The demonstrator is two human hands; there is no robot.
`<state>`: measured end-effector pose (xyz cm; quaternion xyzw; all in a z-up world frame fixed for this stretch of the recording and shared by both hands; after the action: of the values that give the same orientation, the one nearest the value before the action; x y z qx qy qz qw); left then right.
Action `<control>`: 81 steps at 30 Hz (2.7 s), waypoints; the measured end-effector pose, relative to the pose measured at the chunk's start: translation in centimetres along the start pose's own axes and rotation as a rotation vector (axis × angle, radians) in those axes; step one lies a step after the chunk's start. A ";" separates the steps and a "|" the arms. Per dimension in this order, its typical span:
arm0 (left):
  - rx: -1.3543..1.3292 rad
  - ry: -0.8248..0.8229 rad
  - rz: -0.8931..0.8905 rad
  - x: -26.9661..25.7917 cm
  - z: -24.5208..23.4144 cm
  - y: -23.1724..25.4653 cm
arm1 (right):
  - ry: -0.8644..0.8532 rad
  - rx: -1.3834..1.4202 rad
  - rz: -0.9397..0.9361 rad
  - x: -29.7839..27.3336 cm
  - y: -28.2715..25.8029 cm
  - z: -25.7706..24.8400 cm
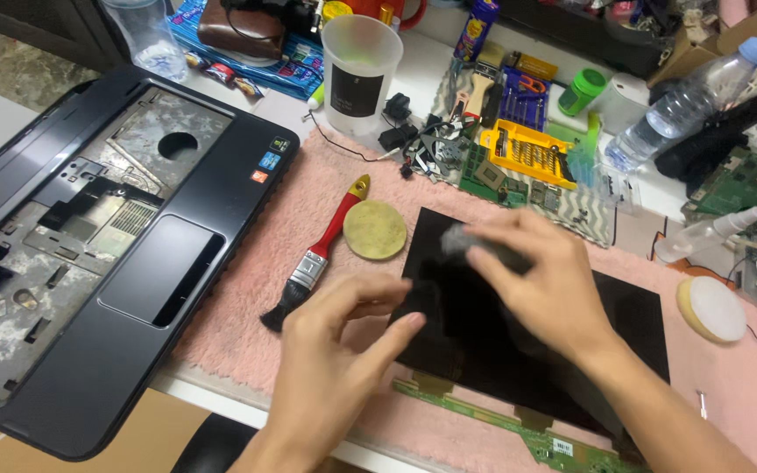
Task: The person cleans a black rectangular screen using a yellow sponge and a gray cloth. They wipe the screen surface in circular and back-and-forth motions, switching between the sponge and cloth to remove residue.
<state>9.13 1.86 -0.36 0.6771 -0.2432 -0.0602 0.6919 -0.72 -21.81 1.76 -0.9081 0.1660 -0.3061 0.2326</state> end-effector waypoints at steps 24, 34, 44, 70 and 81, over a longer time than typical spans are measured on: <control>0.293 -0.189 0.664 -3.0 -1.8 -1.6 | 0.013 -0.052 -0.280 1.5 5.0 4.1; 0.379 -0.114 0.616 -3.1 -1.5 -1.9 | -0.111 0.013 -0.274 0.2 4.4 3.9; 0.391 -0.035 0.490 -3.2 -1.9 -2.1 | -0.167 0.049 -0.283 -1.5 3.2 3.0; 0.383 0.002 0.374 -2.8 -2.0 -1.6 | -0.098 0.080 -0.271 -3.6 0.0 3.7; 0.404 0.007 0.386 -2.9 -2.0 -1.6 | -0.094 0.191 -0.379 -5.1 -1.3 4.3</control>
<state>7.87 4.77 -2.56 0.7427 -0.3726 0.1247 0.5422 -1.68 -17.04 -3.04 -0.9101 -0.0483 -0.3162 0.2636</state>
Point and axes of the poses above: each hand's wrist, its own x-axis towards the middle knuckle, its own z-axis out of the palm, y = z × x, the point moved 3 cm from there along x, towards the middle knuckle, and after that the axes turned 12 degrees about y, right-handed, at the moved point
